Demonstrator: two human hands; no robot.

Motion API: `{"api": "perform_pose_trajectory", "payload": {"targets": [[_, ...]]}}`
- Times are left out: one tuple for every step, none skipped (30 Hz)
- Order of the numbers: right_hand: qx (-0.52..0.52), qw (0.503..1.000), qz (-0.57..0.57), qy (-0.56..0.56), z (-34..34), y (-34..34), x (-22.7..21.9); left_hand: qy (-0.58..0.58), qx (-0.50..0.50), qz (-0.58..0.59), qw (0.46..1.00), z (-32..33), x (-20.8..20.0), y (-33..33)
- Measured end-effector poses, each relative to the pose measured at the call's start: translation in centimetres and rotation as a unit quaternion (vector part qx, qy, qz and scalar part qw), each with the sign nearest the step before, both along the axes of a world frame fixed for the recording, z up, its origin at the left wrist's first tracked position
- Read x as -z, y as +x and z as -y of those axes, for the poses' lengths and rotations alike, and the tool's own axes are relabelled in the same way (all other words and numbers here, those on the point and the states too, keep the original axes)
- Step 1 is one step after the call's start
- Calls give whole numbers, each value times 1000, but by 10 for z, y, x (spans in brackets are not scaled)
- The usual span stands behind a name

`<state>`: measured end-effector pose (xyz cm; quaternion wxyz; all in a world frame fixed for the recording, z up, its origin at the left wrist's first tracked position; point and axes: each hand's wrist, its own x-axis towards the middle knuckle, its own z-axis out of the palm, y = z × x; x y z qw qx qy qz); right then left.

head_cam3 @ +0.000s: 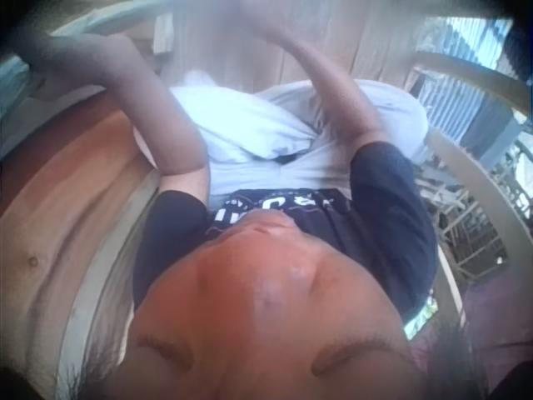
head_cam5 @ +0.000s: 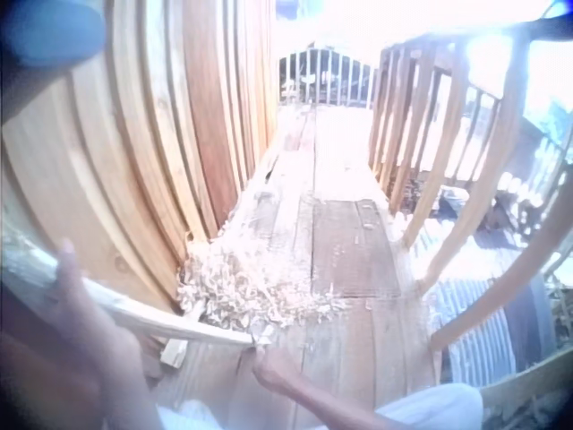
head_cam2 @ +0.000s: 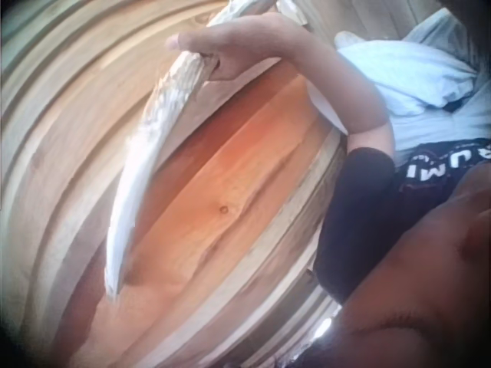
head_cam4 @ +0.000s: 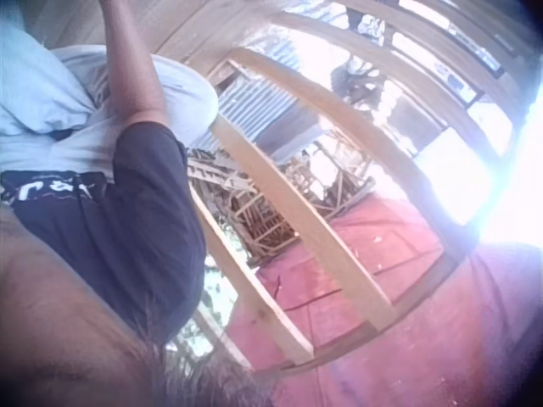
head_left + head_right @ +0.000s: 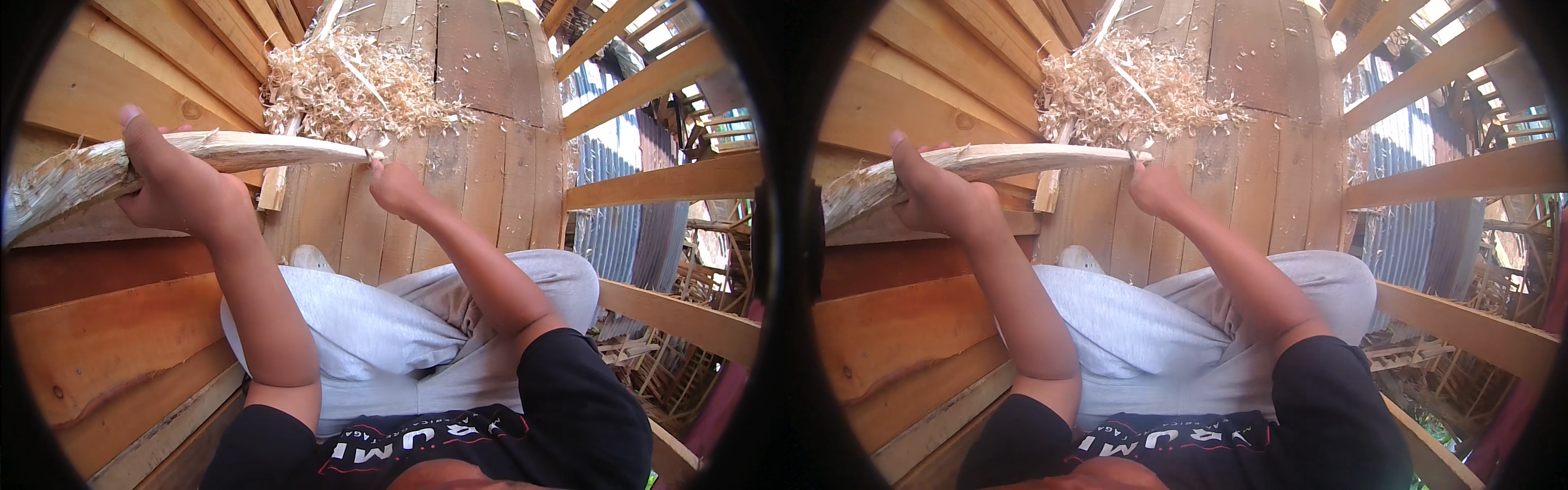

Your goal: The person sits cross-legged on a wooden floor and uses a small knife to shave and shape a curved piece of wood. Wood shavings accumulate on the floor as the person repeatedly rotates the wood and continues carving along its length.

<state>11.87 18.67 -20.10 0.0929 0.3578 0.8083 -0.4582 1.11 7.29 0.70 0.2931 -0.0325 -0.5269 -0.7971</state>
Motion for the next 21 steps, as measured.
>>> {"api": "perform_pose_trajectory", "payload": {"targets": [[-36,995,-56,75,9,0,-11,-6,-3,-14,1000,2,2,-2],[-33,995,-83,49,16,-1,-25,-16,-6,-27,999,5,5,-3],[-30,993,-110,22,21,-3,-38,-9,-10,-39,999,5,5,-4],[-19,991,-131,-9,27,0,-43,-7,-6,-46,999,5,3,-4],[-11,995,-93,-24,17,5,-25,-6,4,-52,999,4,2,-2],[-5,998,-59,-32,-10,5,3,1,9,-33,999,2,2,0],[-4,999,-29,-40,-21,0,-2,9,7,-17,1000,1,1,0],[-2,998,-12,-56,-20,1,-4,16,6,-1,1000,0,1,-1],[0,997,4,-73,-15,6,-7,14,4,-8,1000,-1,0,-1],[-3,996,21,-86,-9,8,-26,14,-3,-16,1000,-1,2,-1],[-53,998,17,-38,-2,12,-44,11,-10,-22,1000,0,3,-1],[-53,998,-15,16,-2,11,-36,15,-9,-31,999,0,3,-2],[-47,996,-46,66,5,12,-37,14,-2,-37,999,2,3,-2],[-42,990,-77,115,10,12,-38,14,4,-45,999,4,4,-2],[-21,1000,-5,-20,2,11,-43,10,7,-30,999,8,5,-1],[-15,999,11,-35,-4,7,-43,13,13,-17,1000,10,3,0],[-11,998,28,-50,-10,5,-39,16,18,-5,1000,11,2,0],[-7,997,44,-65,-12,4,-34,17,28,2,999,12,0,1],[-11,999,36,-36,-17,5,-22,20,39,9,999,9,-1,2],[-14,999,28,-7,-21,6,-6,24,50,17,998,7,-4,3],[-19,999,21,22,-24,7,4,21,65,5,998,4,-6,5]]}}
